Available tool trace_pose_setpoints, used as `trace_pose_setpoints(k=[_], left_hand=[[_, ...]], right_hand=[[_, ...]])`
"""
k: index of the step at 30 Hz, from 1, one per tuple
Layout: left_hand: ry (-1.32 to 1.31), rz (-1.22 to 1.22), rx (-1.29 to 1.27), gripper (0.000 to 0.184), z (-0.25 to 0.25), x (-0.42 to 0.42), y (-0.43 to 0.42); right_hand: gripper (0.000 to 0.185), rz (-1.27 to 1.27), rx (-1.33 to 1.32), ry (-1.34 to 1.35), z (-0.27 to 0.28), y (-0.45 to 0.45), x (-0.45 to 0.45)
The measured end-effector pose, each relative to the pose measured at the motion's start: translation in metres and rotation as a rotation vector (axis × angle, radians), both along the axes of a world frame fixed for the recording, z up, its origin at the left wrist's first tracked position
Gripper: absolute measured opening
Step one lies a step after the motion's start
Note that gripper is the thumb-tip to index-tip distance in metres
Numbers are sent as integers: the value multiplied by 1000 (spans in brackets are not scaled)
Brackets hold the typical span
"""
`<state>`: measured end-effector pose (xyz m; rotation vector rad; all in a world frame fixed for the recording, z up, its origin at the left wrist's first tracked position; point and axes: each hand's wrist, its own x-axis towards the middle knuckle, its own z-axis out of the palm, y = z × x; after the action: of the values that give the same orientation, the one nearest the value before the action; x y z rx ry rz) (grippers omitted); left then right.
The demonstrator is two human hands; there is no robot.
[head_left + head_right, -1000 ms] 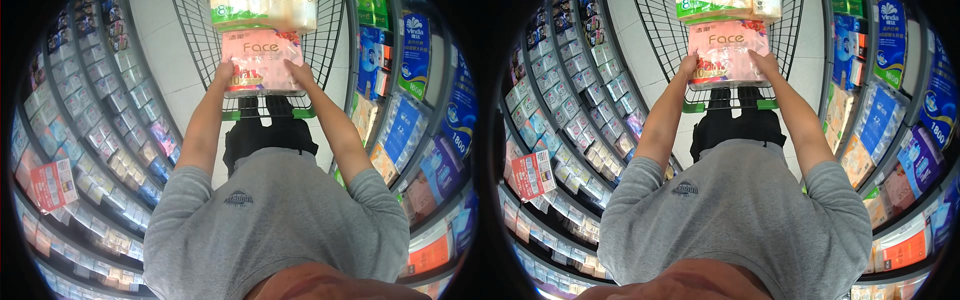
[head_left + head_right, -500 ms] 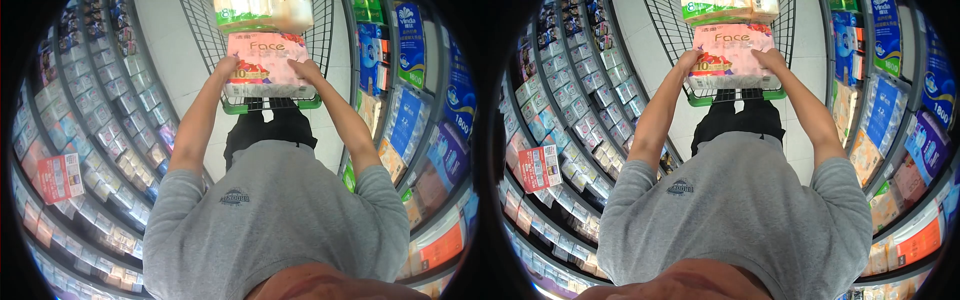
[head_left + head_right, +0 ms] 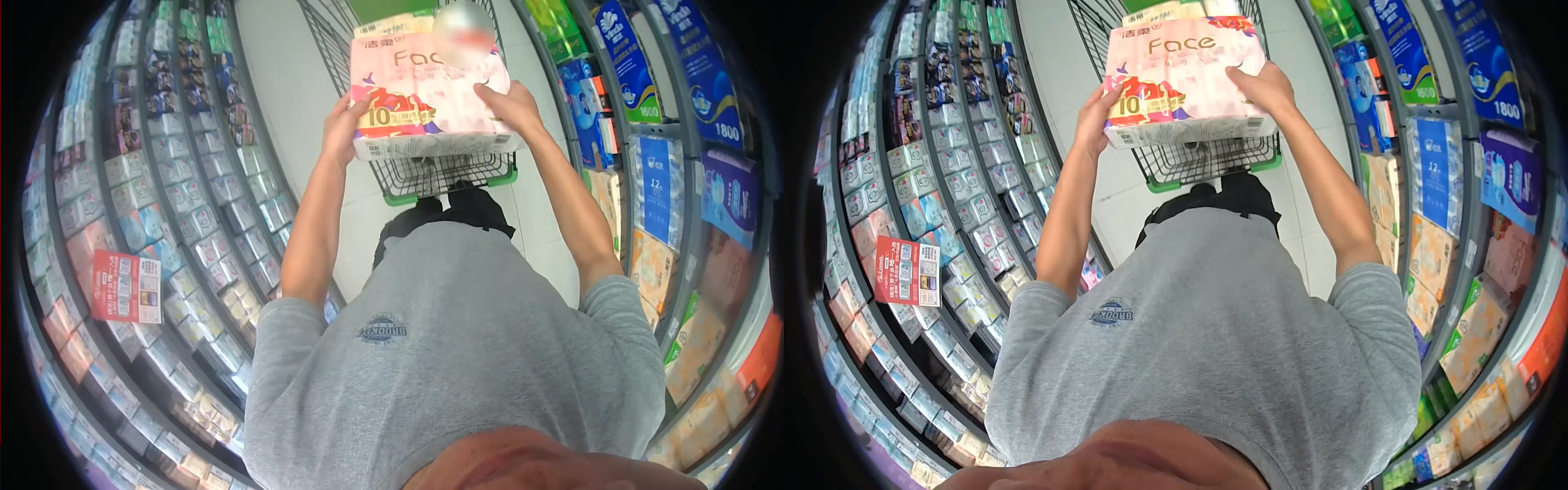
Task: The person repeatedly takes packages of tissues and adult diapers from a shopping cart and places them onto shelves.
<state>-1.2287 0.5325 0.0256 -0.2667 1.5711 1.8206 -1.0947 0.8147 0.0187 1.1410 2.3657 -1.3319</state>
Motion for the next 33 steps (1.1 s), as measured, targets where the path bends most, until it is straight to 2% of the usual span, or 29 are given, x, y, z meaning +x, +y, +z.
trace_pose_setpoints(k=[5,7,8,10,11,12,13,15,17,18,19,21,24,29,33], left_hand=[[320,9,121,51,88,-17,-8],[449,27,194,50,123,-18,-24],[496,43,253,51,151,-7,-29],[552,27,360,49,177,12,-45],[561,-13,411,48,177,9,-53],[374,-114,572,49,160,-2,-67],[176,-216,713,51,143,-11,-73],[243,20,408,52,147,9,-42],[173,-1,400,38,112,6,-44],[118,-50,411,37,91,8,-47],[62,-99,424,36,92,16,-43],[21,-127,410,37,79,32,-39],[-23,-238,391,38,77,53,-22],[-169,-397,338,45,50,69,13],[-240,-524,353,45,62,104,54]], right_hand=[[56,-31,48,281,100,-14,5],[54,-190,108,637,136,-25,22],[52,-224,32,834,148,-24,30],[61,-224,17,972,171,-26,51],[67,-203,42,1049,175,-27,59],[75,-268,-123,1003,193,-42,66],[76,-205,-287,1018,185,-37,67],[72,-220,-333,934,168,-42,76],[67,-281,-473,878,146,-47,90],[64,-338,-479,811,140,-50,101],[64,-357,-468,824,130,-53,110],[65,-471,-623,730,106,-60,131],[67,-621,-658,696,83,-72,166],[71,-825,-645,659,86,-82,217],[68,-919,-561,712,90,-80,274]])
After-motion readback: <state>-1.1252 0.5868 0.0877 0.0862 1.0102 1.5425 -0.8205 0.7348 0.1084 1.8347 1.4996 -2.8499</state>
